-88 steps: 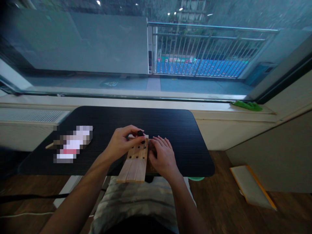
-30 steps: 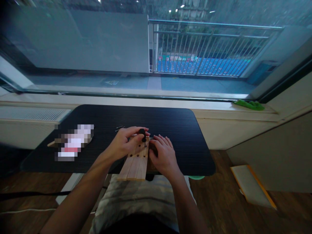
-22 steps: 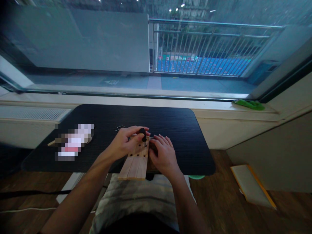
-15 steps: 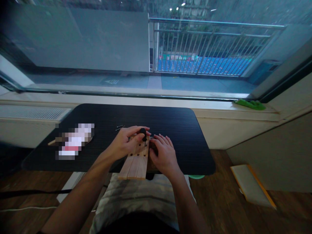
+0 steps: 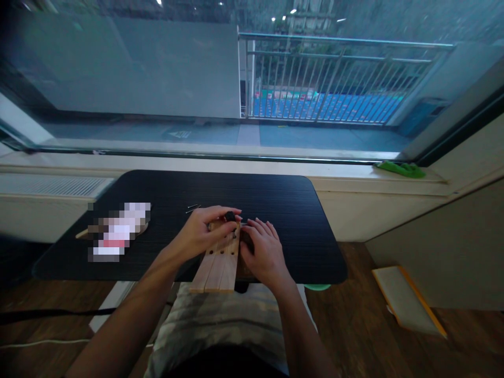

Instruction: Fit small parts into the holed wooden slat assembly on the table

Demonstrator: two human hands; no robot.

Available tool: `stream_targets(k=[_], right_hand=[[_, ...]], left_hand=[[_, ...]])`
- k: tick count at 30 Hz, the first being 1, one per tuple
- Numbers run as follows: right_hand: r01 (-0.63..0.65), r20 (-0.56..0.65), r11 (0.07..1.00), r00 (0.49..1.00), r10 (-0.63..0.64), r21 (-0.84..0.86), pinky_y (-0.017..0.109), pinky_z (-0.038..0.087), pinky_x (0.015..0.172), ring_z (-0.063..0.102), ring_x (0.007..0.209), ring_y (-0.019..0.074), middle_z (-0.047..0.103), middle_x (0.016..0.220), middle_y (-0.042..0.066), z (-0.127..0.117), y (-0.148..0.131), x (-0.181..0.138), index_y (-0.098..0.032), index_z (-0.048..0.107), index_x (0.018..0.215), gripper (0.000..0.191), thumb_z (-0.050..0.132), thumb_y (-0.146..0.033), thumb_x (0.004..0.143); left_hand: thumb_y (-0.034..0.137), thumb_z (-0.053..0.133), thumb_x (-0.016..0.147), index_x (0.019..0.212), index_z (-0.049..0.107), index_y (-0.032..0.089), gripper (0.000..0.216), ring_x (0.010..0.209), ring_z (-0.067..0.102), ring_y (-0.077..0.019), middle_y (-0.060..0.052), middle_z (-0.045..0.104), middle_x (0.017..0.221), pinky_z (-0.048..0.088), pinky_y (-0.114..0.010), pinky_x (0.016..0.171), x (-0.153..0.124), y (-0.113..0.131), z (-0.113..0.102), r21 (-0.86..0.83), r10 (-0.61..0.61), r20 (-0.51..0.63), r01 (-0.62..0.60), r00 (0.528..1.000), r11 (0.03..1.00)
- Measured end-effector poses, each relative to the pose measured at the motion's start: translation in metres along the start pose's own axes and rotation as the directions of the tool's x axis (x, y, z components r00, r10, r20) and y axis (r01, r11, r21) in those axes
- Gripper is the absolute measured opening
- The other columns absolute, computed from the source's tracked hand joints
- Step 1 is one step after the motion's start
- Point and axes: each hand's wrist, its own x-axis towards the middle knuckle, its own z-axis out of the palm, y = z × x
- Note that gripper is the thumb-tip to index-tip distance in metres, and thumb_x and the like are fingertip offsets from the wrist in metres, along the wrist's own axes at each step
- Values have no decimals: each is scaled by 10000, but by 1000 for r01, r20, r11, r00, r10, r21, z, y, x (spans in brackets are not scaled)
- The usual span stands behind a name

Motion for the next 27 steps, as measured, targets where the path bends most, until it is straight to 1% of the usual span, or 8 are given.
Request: stream_targets(k=[2, 4, 7, 10, 13, 17, 22, 27], right_hand=[[-5, 1, 1000, 1000, 5, -1, 580, 361, 1166, 569, 1319, 298, 663, 1352, 115, 0, 0, 0, -199, 677, 1190, 363, 578, -201, 840], [-9, 2, 1000, 1000, 9, 0, 584, 360, 1165, 567, 1320, 299, 662, 1352, 116, 1, 0, 0, -199, 679, 1186, 363, 577, -192, 838], [-5, 0, 1000, 1000, 5, 5, 584, 358, 1168, 569, 1320, 294, 666, 1347, 111, 2, -1, -1, -207, 680, 1181, 359, 567, -191, 840], [0, -7, 1000, 1000, 0, 9, 587, 357, 1168, 570, 1318, 296, 666, 1348, 108, 3, 0, -1, -212, 681, 1178, 358, 567, -194, 839], [1, -14, 1000, 1000, -1, 19, 594, 351, 1170, 572, 1317, 295, 665, 1351, 102, 4, 1, -1, -222, 680, 1181, 361, 566, -192, 839], [0, -17, 1000, 1000, 0, 16, 587, 360, 1166, 578, 1312, 294, 671, 1341, 106, 4, 1, 0, -217, 682, 1177, 357, 572, -196, 838], [3, -22, 1000, 1000, -3, 16, 595, 361, 1165, 582, 1308, 294, 673, 1337, 109, 5, 1, 0, -215, 684, 1178, 354, 569, -201, 844], [9, -23, 1000, 1000, -8, 5, 587, 366, 1167, 577, 1314, 296, 671, 1340, 115, 5, 2, 0, -201, 684, 1179, 352, 569, -205, 847]], left_hand=[[279, 679, 880, 973, 761, 162, 171, 872, 696, -189, -79, 766, 952, 549, -315, 801, 1, -2, 2, 21, 50, -7, -50, 999, 999], [271, 703, 871, 972, 758, 165, 156, 823, 681, -172, -63, 754, 916, 542, -298, 762, 1, -5, 4, 41, 64, -26, -63, 998, 997], [270, 774, 816, 1036, 736, 174, 243, 754, 664, -147, -26, 740, 865, 536, -273, 724, 0, -7, 5, 44, 13, -69, -10, 998, 999], [278, 800, 791, 926, 722, 173, 188, 720, 655, -135, 2, 723, 805, 521, -246, 686, -1, -8, 5, 40, -16, -93, 20, 996, 999], [277, 793, 801, 853, 704, 172, 147, 705, 648, -127, 16, 708, 772, 504, -232, 668, -2, -9, 4, 48, -8, -106, 14, 994, 999], [294, 781, 814, 843, 699, 172, 150, 695, 648, -133, 16, 702, 753, 485, -241, 654, -4, -11, 4, 82, 3, -125, 7, 992, 997], [290, 769, 828, 855, 711, 172, 134, 714, 663, -144, -1, 726, 778, 488, -253, 665, -5, -12, 3, 112, 22, -119, -9, 993, 994], [275, 763, 829, 923, 741, 173, 141, 727, 683, -160, -25, 755, 802, 503, -268, 673, -6, -13, 3, 142, 0, -102, 15, 995, 990]])
